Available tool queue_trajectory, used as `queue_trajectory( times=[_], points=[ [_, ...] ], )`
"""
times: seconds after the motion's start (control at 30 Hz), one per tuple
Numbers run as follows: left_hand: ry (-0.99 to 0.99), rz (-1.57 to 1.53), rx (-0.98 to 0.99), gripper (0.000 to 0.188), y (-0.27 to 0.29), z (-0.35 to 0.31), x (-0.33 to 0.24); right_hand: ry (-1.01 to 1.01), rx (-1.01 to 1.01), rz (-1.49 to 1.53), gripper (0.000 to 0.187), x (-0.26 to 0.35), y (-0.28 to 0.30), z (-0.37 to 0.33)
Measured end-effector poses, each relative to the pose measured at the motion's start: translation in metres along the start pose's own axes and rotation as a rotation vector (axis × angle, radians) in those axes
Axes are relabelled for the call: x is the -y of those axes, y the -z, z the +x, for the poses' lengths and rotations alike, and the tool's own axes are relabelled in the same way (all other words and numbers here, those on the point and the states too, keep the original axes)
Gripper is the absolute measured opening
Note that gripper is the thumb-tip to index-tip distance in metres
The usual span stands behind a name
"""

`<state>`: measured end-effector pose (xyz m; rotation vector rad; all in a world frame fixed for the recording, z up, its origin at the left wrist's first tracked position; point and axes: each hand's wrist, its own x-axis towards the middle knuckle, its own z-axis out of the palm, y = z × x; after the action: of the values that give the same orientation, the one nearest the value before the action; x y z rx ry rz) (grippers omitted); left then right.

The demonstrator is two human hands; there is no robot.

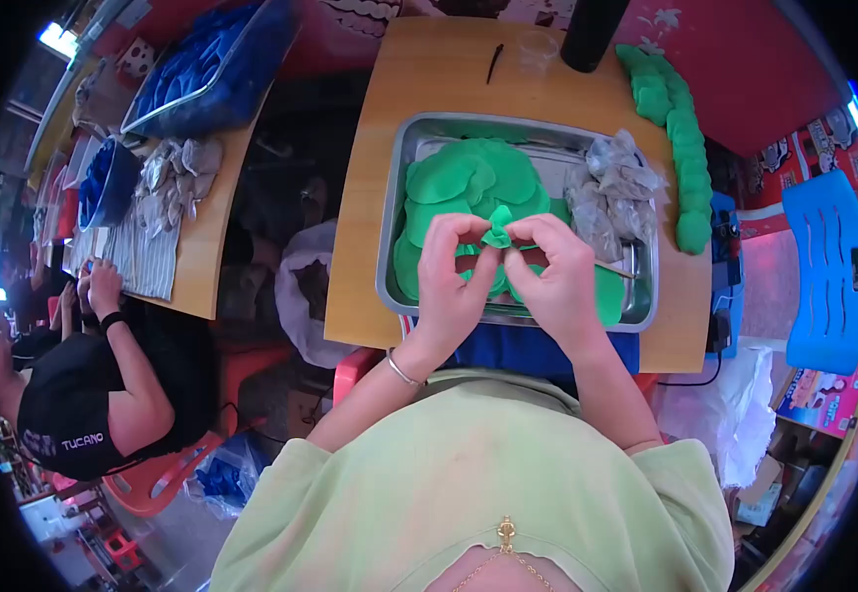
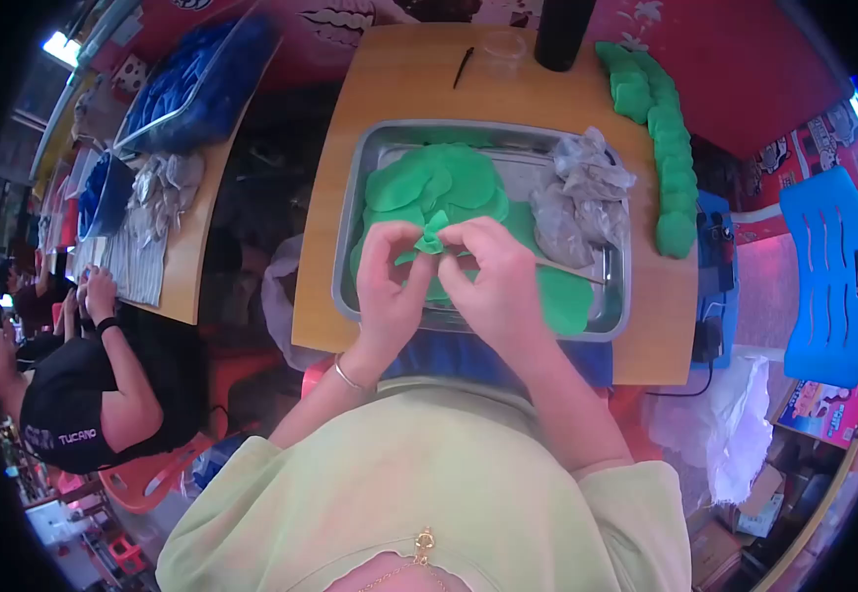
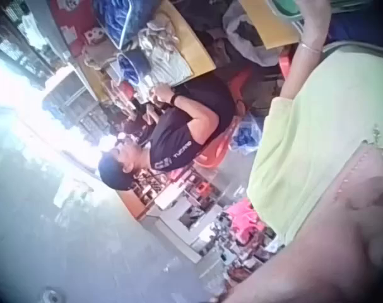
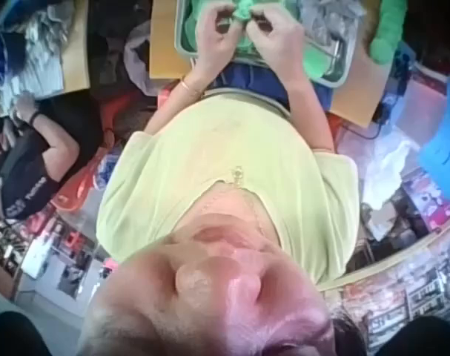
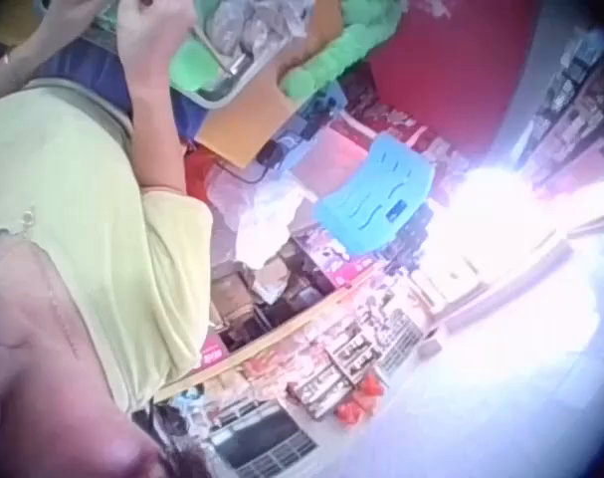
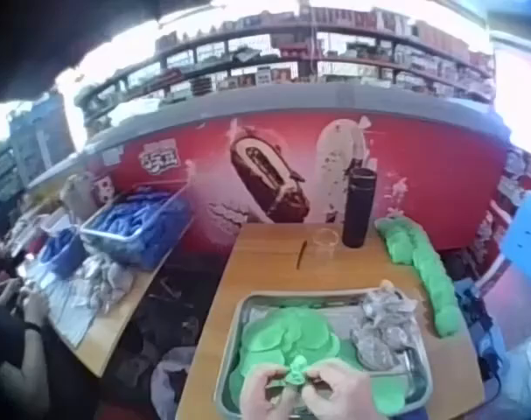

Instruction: Assembling decorative leather craft items by wrapping green leather circles around a core using a wooden stick and plastic wrap.

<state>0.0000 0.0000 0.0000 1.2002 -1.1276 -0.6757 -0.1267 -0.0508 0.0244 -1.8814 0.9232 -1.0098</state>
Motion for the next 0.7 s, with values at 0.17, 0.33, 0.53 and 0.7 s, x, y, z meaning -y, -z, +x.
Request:
queue_trajectory(
  times=[0.17, 0.33, 0.53, 0.7],
  points=[
    [-0.061, 0.183, 0.022, 0.009, -0.002, 0.002, 0.003, -0.15, -0.029, 0.114, 0.017, 0.006, 0.006, -0.001],
    [0.365, -0.485, 0.168, 0.005, 0.01, 0.012, 0.002, 0.185, -0.099, -0.079, 0.013, 0.009, 0.003, 0.003],
    [0.469, -0.626, 0.294, 0.01, 0.022, 0.014, -0.002, 0.184, -0.046, -0.129, 0.01, 0.007, 0.005, 0.005],
    [0.301, -0.512, 0.37, 0.009, 0.031, 0.016, 0.0, -0.212, 0.251, 0.157, 0.009, 0.01, 0.02, 0.009]
  ],
)
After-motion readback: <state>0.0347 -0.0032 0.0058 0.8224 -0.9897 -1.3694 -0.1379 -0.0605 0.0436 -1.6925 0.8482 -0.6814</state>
